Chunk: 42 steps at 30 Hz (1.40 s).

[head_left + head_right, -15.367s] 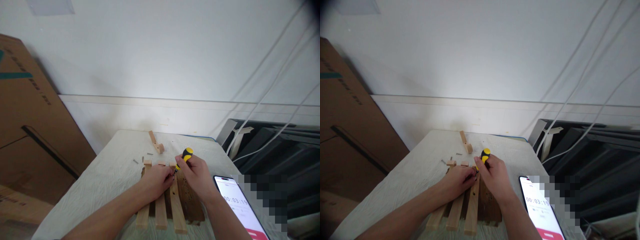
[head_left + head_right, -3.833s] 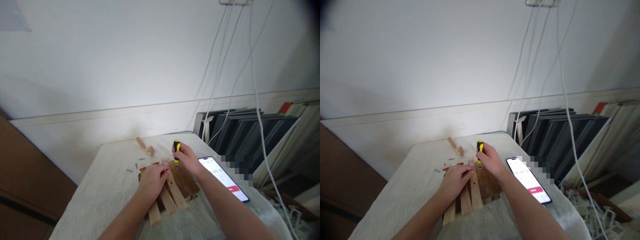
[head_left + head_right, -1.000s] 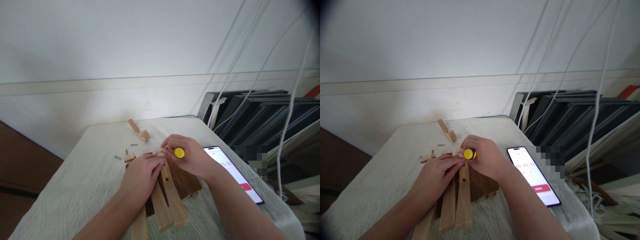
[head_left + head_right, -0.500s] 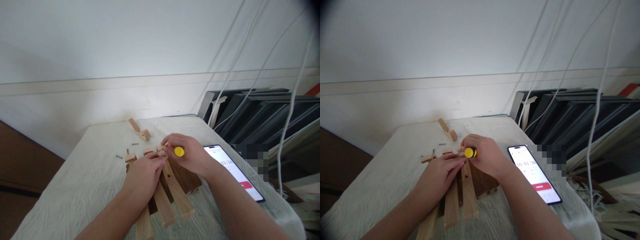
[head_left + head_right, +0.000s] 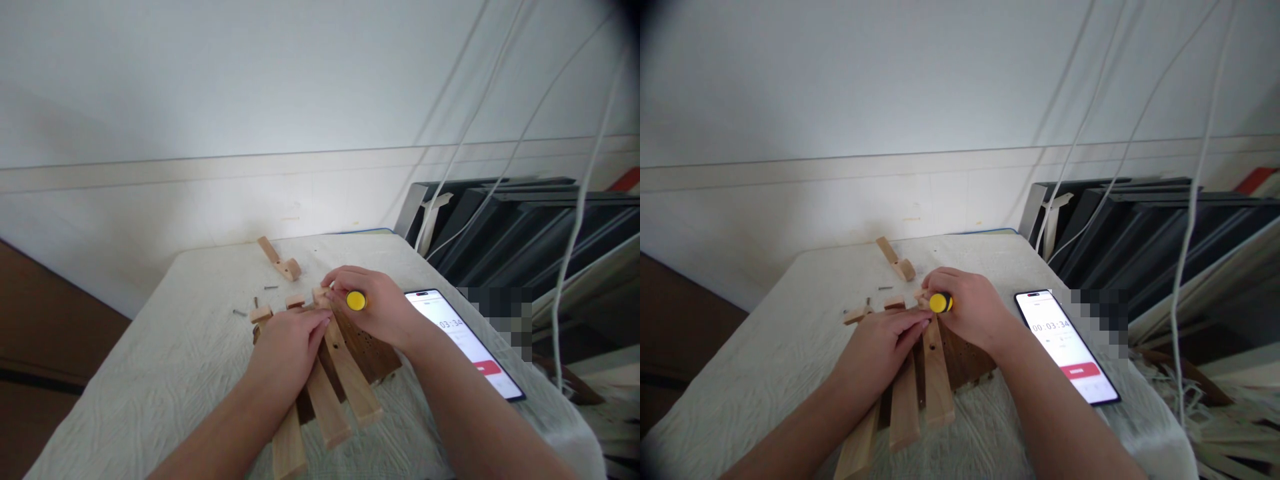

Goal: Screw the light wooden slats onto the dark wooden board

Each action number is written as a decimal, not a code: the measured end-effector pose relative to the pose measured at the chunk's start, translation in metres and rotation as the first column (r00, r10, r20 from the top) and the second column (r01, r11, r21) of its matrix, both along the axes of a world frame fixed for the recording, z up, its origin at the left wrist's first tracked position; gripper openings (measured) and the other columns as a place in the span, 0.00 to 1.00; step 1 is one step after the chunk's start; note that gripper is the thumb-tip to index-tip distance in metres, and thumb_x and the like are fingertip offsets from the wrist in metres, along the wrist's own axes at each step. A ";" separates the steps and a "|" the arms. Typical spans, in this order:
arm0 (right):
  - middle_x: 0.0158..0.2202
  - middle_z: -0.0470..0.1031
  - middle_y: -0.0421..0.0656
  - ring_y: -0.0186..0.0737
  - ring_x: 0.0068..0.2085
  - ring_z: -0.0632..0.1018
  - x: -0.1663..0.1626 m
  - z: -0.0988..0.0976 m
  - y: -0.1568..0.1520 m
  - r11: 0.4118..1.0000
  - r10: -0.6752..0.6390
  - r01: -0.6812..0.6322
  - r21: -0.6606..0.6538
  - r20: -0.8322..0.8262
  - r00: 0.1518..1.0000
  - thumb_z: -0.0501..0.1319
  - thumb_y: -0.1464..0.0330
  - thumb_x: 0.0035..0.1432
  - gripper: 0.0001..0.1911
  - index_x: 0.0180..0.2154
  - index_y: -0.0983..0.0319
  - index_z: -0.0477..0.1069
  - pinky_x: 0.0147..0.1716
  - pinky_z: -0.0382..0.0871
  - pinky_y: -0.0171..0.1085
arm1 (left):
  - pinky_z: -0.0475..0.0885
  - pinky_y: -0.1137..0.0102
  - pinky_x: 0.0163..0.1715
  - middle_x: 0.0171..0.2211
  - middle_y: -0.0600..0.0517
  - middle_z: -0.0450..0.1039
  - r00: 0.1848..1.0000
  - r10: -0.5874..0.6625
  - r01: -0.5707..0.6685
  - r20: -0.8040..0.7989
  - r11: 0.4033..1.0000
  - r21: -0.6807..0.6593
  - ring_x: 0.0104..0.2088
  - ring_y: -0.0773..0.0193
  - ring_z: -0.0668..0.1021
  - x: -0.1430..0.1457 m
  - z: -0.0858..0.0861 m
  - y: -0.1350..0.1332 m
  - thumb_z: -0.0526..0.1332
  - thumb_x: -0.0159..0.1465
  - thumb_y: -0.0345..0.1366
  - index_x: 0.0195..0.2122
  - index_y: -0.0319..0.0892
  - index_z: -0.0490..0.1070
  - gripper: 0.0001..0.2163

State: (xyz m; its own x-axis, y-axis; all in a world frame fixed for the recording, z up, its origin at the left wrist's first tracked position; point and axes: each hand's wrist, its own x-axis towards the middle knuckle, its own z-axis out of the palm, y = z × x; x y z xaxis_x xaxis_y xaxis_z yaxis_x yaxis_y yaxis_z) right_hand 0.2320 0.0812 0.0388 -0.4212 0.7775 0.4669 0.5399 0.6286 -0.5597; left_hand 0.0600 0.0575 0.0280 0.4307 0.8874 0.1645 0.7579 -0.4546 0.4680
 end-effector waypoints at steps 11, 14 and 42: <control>0.39 0.77 0.42 0.39 0.40 0.76 0.001 -0.002 0.002 1.000 0.017 -0.018 -0.023 -0.007 1.000 0.58 0.73 0.55 0.05 0.28 0.60 0.69 0.39 0.67 0.37 | 0.72 0.64 0.42 0.40 0.51 0.79 0.999 -0.034 0.034 0.027 0.999 0.003 0.39 0.59 0.79 0.000 -0.001 0.003 0.51 0.66 0.34 0.42 0.47 0.77 0.14; 0.41 0.77 0.42 0.39 0.41 0.77 0.002 -0.002 0.002 0.999 0.030 -0.031 -0.027 -0.050 0.998 0.57 0.73 0.55 0.05 0.29 0.60 0.69 0.41 0.67 0.38 | 0.72 0.65 0.41 0.39 0.50 0.79 0.999 -0.030 0.030 0.012 1.000 0.002 0.39 0.59 0.79 0.000 0.000 0.003 0.51 0.66 0.34 0.42 0.46 0.77 0.14; 0.30 0.77 0.47 0.44 0.30 0.76 0.006 -0.006 0.005 0.904 -0.368 0.427 -0.020 0.473 0.800 0.56 0.71 0.52 0.06 0.32 0.60 0.71 0.26 0.57 0.37 | 0.70 0.67 0.38 0.36 0.49 0.79 0.996 -0.094 0.094 0.005 0.995 -0.016 0.37 0.60 0.79 -0.002 0.001 0.004 0.51 0.66 0.32 0.39 0.44 0.77 0.14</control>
State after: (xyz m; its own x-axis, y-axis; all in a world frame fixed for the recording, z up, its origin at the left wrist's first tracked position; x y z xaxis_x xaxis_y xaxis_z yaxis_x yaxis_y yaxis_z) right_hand 0.2382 0.0862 0.0327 -0.2014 0.9596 0.1966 0.9361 0.2476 -0.2497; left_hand 0.0578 0.0610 0.0292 0.5113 0.8457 0.1526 0.7104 -0.5159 0.4787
